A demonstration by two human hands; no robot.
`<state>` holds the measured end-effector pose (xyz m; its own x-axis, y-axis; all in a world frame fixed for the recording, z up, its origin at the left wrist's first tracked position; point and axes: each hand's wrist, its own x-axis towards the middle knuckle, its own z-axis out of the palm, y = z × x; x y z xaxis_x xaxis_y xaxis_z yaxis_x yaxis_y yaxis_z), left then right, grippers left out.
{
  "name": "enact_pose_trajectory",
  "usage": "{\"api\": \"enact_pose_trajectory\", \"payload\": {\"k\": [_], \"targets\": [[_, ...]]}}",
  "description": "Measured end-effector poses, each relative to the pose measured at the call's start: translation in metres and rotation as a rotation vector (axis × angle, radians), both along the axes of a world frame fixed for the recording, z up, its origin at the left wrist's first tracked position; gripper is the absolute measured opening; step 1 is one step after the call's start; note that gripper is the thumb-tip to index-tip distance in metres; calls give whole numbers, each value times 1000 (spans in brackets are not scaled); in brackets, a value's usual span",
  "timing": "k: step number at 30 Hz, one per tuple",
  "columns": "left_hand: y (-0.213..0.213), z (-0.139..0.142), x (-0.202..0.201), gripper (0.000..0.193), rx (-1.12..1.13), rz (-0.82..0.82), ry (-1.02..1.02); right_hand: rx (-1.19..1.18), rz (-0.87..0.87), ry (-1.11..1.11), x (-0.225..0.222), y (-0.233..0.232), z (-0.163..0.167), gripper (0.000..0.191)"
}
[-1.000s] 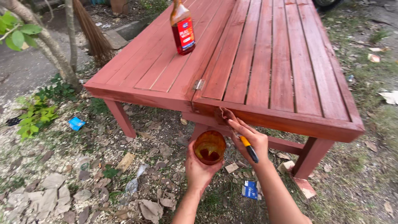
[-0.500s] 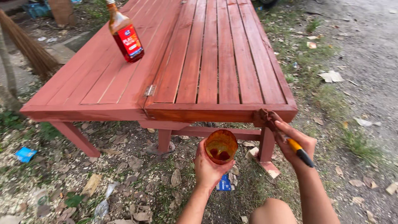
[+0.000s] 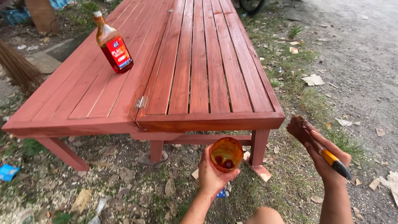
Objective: The person applies reddish-brown wood stain to a slatted wooden folding bench outdoors. They hold a cup of stain in one hand and a staining pad in the other, wiping the stain across the tabletop, edges, apron, and legs, dipping the pad back into the cup as they work.
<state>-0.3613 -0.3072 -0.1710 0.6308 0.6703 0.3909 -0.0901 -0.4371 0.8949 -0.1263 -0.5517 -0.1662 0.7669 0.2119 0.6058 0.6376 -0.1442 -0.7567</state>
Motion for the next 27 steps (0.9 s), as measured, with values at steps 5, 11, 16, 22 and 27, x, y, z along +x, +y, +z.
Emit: {"api": "enact_pose_trajectory", "payload": {"k": [5, 11, 16, 22, 27], "targets": [[19, 10, -12, 93, -61, -139, 36, 251, 20, 28, -43, 15, 9, 43], [62, 13, -35, 97, 94, -318, 138, 357, -75, 88, -109, 79, 14, 49], [93, -5, -49, 100, 177, -456, 117, 551, -42, 231, -164, 123, -3, 61], [123, -28, -63, 105, 296, -488, 107, 303, 49, 89, -197, 143, -10, 58], [134, -29, -84, 108, 328, -441, 109, -40, 377, 201, -212, 149, 19, 55]]}}
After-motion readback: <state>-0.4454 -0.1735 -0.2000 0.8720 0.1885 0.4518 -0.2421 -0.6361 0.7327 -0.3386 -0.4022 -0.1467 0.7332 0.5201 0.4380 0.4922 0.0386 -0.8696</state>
